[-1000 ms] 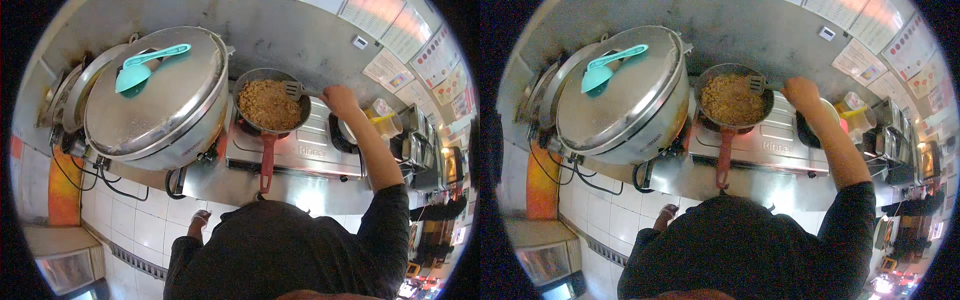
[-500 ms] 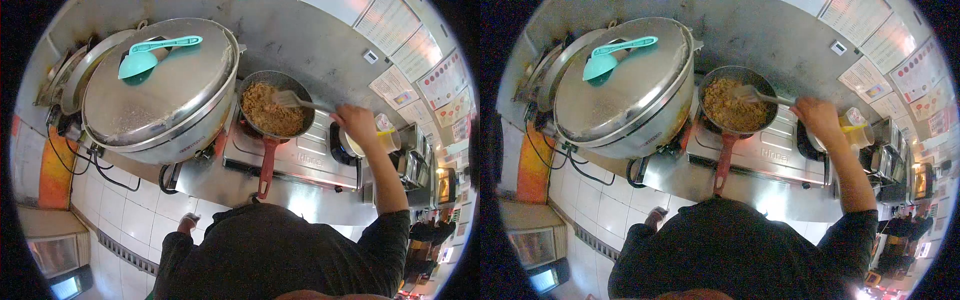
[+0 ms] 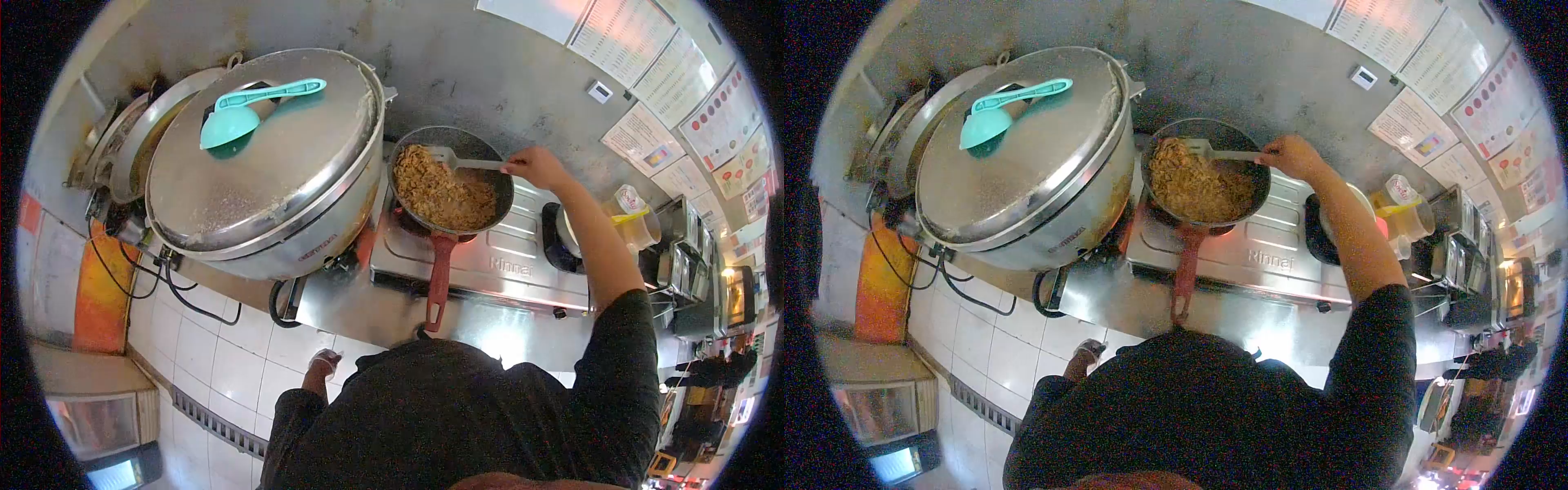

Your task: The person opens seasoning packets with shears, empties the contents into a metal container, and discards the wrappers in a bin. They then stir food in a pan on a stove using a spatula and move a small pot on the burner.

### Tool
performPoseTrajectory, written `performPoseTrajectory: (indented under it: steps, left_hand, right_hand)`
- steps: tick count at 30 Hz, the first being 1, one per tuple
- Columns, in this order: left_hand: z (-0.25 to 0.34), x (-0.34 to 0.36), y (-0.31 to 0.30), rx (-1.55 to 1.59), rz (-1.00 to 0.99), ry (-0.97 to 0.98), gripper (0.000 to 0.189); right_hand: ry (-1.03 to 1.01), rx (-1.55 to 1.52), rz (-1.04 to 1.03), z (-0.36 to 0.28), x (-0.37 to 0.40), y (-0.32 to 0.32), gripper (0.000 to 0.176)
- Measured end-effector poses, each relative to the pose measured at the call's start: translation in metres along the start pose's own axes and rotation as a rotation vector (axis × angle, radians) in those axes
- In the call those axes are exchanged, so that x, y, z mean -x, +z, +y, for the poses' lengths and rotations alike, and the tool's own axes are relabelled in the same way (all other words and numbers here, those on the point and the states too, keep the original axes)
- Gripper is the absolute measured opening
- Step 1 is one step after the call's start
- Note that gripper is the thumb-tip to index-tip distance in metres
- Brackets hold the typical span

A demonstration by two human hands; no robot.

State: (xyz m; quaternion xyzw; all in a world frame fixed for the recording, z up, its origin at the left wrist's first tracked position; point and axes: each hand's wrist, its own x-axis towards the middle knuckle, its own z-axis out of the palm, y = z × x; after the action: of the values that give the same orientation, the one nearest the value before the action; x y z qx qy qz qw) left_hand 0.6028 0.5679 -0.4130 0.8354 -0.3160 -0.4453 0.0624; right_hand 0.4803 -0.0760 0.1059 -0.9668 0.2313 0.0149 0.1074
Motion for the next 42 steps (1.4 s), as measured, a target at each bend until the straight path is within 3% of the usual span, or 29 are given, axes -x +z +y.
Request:
performPoseTrajectory:
  steps: [7, 8, 11, 12, 14, 16, 17, 18, 20, 23, 25, 27, 30, 33, 34, 36, 37, 42]
  left_hand:
    - [-0.012, 0.037, 0.01, -0.085, -0.105, -0.205, 0.067]
    - [-0.059, 0.014, 0.051, -0.191, -0.088, -0.046, 0.067]
    - [-0.047, 0.03, 0.043, 0.053, -0.059, -0.191, 0.064]
    - [-0.028, 0.022, 0.026, -0.049, -0.194, -0.134, 0.054]
    - [0.047, 0.037, -0.037, 0.765, -0.253, -0.277, 0.04]
    - [0.07, 0.023, -0.058, 0.781, -0.22, 0.412, 0.038]
    - [0.147, 0.073, -0.123, 0.063, 0.048, 0.731, 0.043]
    - [0.209, 0.094, -0.158, 0.395, -0.303, 0.214, 0.043]
    - [0.279, 0.124, -0.186, 0.177, -0.231, 0.408, 0.05]
    - [0.354, 0.115, -0.152, 0.954, -0.164, 0.787, 0.052]
    - [0.397, 0.109, -0.142, 1.36, -0.422, 0.715, 0.048]
    - [0.435, 0.148, -0.191, 1.54, -0.792, 0.406, 0.044]
    - [0.444, 0.148, -0.193, 1.583, -0.736, 0.481, 0.044]
    - [0.435, 0.155, -0.212, 1.566, -0.639, 0.342, 0.046]
    - [0.429, 0.153, -0.214, 1.573, -0.598, 0.399, 0.044]
    - [0.429, 0.16, -0.226, 1.606, -0.484, 0.327, 0.044]
    - [0.429, 0.164, -0.232, 1.619, -0.426, 0.291, 0.045]
    - [0.417, 0.155, -0.239, 1.631, -0.54, 0.282, 0.051]
  right_hand:
    - [-0.449, 0.421, 0.223, -0.026, 0.055, -0.037, 0.03]
    - [-0.447, 0.454, 0.232, -0.03, 0.062, -0.046, 0.028]
    - [-0.402, 0.53, 0.265, -0.047, 0.084, -0.07, 0.022]
    - [-0.365, 0.542, 0.281, -0.055, 0.091, -0.08, 0.021]
    - [-0.305, 0.618, 0.286, -0.066, 0.105, -0.099, 0.02]
    - [-0.233, 0.664, 0.254, -0.08, 0.122, -0.11, 0.017]
    - [-0.204, 0.688, 0.239, -0.087, 0.129, -0.111, 0.016]
    - [-0.202, 0.736, 0.186, -0.093, 0.136, -0.109, 0.015]
    - [-0.191, 0.832, 0.096, -0.108, 0.152, -0.104, 0.015]
    - [-0.27, 0.705, 0.013, -0.143, 0.164, -0.086, 0.014]
    - [-0.232, 0.702, 0.09, -0.141, 0.154, -0.047, 0.012]
    - [-0.177, 0.682, 0.139, -0.137, 0.147, -0.027, 0.015]
    - [-0.089, 0.598, 0.155, -0.123, 0.124, -0.038, 0.025]
    - [0.117, 0.581, 0.053, -0.113, 0.113, -0.079, 0.031]
    - [0.14, 0.598, 0.05, -0.108, 0.11, -0.092, 0.032]
    - [0.186, 0.626, 0.035, -0.099, 0.105, -0.106, 0.034]
    - [0.2, 0.655, 0.022, -0.096, 0.101, -0.103, 0.035]
    - [0.221, 0.639, -0.04, -0.065, 0.055, -0.051, 0.041]
